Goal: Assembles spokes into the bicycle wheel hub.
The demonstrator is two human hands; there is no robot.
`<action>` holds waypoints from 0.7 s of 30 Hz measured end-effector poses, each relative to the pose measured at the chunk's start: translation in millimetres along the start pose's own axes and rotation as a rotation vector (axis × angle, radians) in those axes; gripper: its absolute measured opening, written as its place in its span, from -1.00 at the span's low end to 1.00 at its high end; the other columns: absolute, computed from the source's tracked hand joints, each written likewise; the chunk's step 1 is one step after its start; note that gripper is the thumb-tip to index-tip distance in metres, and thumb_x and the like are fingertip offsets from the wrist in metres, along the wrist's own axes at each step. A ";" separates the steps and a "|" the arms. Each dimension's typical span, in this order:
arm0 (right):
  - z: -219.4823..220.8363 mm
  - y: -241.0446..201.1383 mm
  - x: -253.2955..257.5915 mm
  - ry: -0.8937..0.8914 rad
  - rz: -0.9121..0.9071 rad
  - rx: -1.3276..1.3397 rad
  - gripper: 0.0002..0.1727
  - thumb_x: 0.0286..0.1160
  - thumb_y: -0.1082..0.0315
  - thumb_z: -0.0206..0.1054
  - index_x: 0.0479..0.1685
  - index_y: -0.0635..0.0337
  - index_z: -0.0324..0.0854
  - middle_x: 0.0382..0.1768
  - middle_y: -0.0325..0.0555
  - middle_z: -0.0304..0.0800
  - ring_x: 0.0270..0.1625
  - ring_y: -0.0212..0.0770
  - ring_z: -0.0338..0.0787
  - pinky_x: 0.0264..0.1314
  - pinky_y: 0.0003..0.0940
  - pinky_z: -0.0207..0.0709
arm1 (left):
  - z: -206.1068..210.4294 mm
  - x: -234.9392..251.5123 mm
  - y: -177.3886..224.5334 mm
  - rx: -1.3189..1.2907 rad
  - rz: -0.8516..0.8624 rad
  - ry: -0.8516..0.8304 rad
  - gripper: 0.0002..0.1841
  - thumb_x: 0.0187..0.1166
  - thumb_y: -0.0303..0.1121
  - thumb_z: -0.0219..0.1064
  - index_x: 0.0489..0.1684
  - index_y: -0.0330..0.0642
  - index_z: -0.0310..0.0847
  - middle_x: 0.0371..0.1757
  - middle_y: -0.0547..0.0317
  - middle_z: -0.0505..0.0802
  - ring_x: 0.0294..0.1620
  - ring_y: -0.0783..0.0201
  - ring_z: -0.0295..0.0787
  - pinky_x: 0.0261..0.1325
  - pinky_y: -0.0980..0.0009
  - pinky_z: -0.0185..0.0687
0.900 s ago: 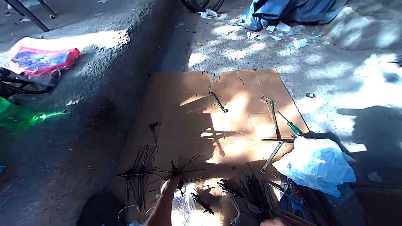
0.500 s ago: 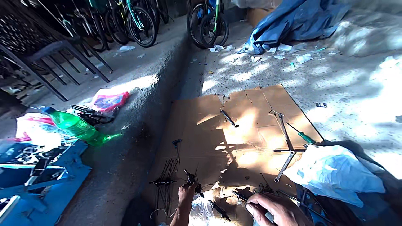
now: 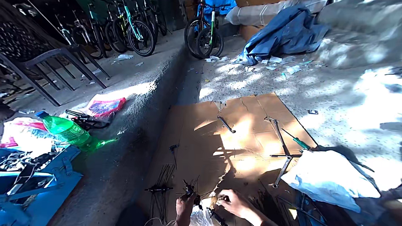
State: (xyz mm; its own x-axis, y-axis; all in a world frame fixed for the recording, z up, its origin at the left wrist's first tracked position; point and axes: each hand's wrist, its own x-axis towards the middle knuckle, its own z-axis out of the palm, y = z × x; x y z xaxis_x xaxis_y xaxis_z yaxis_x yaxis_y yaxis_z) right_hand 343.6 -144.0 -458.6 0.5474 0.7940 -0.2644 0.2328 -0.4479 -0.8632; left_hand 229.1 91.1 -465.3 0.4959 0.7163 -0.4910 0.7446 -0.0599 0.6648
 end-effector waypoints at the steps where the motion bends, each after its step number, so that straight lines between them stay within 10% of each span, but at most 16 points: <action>1: 14.5 -2.6 18.5 -0.004 -0.025 -0.005 -0.62 0.64 0.05 0.30 0.18 0.09 0.78 0.03 -0.06 0.89 0.11 -0.16 0.86 0.33 -0.08 0.66 | 0.3 -0.8 -0.6 0.008 -0.004 -0.001 -0.59 0.45 0.00 0.56 -0.15 -0.22 0.87 -0.07 -0.09 0.91 0.12 -0.03 0.82 0.32 -0.14 0.60; 10: 65.3 -33.3 86.2 -0.065 0.008 -0.156 -0.68 0.60 0.14 0.29 0.02 0.14 0.84 0.10 0.05 0.87 0.26 0.03 0.81 0.41 0.11 0.57 | 0.1 2.0 -1.2 0.036 0.030 0.031 -0.63 0.44 0.05 0.53 -0.25 -0.10 0.89 -0.23 0.08 0.94 -0.04 0.09 0.88 0.20 -0.10 0.66; 21: 14.0 -73.8 52.3 0.153 -0.166 -0.293 -0.64 0.68 0.02 0.15 -0.02 -0.04 0.83 0.00 -0.18 0.85 0.13 -0.17 0.82 0.24 -0.09 0.65 | -2.0 -47.6 29.6 -0.165 0.189 0.049 -0.68 0.54 -0.05 0.47 -0.13 -0.13 0.90 -0.15 0.09 0.95 -0.01 0.18 0.88 0.27 -0.01 0.69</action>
State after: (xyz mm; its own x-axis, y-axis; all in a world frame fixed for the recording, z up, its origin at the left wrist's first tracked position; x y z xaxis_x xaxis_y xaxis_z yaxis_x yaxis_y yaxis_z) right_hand 343.9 -63.6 -414.8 0.5918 0.8048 -0.0448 0.5368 -0.4350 -0.7229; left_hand 226.7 56.6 -421.1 0.5944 0.7361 -0.3238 0.5557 -0.0849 0.8271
